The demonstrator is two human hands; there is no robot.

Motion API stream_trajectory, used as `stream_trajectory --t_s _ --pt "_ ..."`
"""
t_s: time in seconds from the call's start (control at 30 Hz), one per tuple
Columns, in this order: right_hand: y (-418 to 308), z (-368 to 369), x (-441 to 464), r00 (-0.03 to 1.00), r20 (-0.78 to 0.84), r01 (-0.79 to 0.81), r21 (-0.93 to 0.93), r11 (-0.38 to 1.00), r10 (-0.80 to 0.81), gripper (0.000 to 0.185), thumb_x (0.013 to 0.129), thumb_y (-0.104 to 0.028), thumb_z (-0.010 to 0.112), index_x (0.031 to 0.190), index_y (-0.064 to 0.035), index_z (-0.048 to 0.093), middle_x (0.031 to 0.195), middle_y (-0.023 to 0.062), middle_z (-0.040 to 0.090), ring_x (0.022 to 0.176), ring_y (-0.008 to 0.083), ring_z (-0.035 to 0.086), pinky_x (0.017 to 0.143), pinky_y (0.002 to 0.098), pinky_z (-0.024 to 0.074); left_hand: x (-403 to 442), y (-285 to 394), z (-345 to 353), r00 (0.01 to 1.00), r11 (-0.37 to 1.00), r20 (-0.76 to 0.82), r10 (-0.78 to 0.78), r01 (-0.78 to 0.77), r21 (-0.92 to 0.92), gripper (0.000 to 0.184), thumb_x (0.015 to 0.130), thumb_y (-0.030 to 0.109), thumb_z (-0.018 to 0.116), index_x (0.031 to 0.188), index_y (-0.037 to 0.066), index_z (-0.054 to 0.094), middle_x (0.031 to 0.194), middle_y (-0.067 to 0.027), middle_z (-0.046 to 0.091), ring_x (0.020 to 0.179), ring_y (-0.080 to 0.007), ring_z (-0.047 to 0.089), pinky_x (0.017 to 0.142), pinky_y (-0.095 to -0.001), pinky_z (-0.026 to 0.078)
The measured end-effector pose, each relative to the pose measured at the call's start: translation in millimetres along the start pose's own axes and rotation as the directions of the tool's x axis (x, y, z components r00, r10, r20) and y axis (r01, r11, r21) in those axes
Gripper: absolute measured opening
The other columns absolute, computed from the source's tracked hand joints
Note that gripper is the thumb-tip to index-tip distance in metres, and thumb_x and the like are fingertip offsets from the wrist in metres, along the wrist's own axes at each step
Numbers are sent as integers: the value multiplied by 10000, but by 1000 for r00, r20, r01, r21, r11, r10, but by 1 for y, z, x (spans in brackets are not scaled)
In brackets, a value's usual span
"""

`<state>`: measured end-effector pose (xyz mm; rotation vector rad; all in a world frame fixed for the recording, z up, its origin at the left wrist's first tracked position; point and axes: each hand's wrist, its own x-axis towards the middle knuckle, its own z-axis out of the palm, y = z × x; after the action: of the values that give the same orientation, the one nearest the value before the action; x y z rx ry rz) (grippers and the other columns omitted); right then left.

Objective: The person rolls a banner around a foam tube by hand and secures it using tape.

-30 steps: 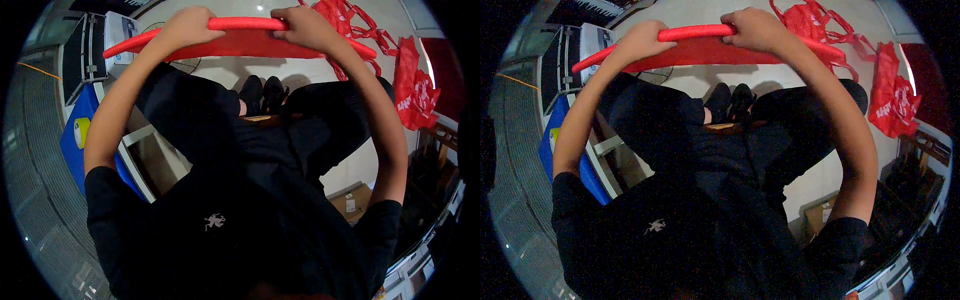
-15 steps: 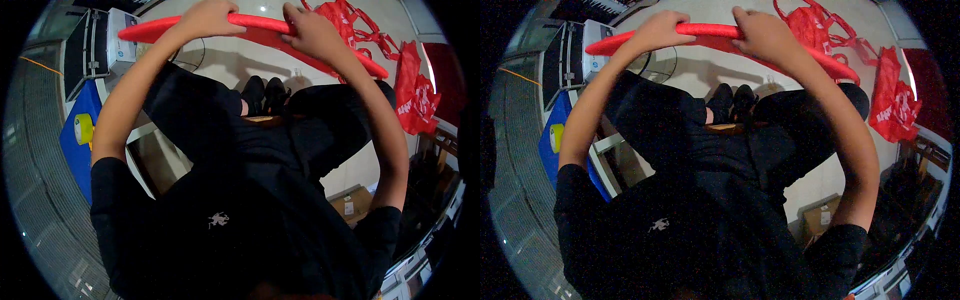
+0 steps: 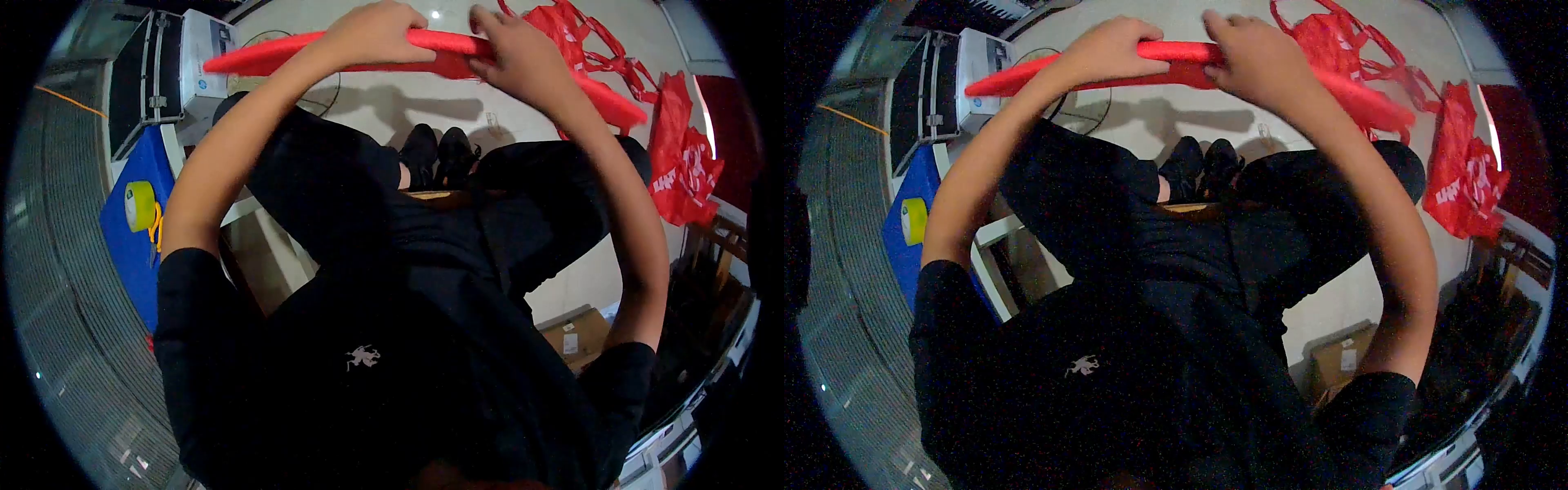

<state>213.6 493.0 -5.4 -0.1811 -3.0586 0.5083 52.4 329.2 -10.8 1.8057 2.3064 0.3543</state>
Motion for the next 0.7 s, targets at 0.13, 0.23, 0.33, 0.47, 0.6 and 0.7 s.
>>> stream_trajectory --t_s 0.13,0.23,0.33,0.47,0.6,0.7 --pt "0 -2 4 1000 6 4 -171 985 -3 423 746 -279 723 1043 -71 506 782 173 655 768 371 657 655 486 520 -1 -1 7 998 999 66 6 -3 -47 417 728 429 706 881 46 655 763 -190 648 746 -385 628 708 -464 502" --pt "3 14 3 942 -241 211 -112 971 -232 368 764 -237 689 1056 -88 520 826 187 663 809 380 655 686 506 517 -2 5 -4 995 998 85 -43 39 46 403 739 433 697 881 57 666 770 -191 654 767 -381 637 710 -472 503" --pt "4 18 9 993 43 114 -29 993 -113 391 770 -157 693 1104 -80 504 817 169 663 776 357 653 682 433 523 -7 12 -2 988 993 109 -107 101 57 393 756 436 682 889 67 680 772 -191 658 770 -382 641 710 -480 502" --pt "-1 26 7 946 -223 215 -118 969 -237 304 756 -142 633 1039 -87 539 794 176 652 790 371 653 663 502 516 -5 6 1 997 998 35 -68 68 16 387 758 438 678 902 80 699 764 -187 659 763 -383 643 713 -487 506" --pt "0 19 15 995 -52 81 -89 993 -86 307 786 -151 629 1069 -98 520 744 165 641 754 355 660 620 496 520 -11 5 4 998 995 19 -66 64 83 381 755 440 681 892 85 702 788 -187 665 786 -385 643 725 -483 507" --pt "-4 27 13 885 -317 293 -189 937 -341 317 796 -204 643 1073 -107 524 748 150 651 733 352 662 596 489 524 -7 -4 2 990 986 72 -118 108 131 402 762 453 673 891 73 677 811 -189 663 815 -389 639 734 -485 502"
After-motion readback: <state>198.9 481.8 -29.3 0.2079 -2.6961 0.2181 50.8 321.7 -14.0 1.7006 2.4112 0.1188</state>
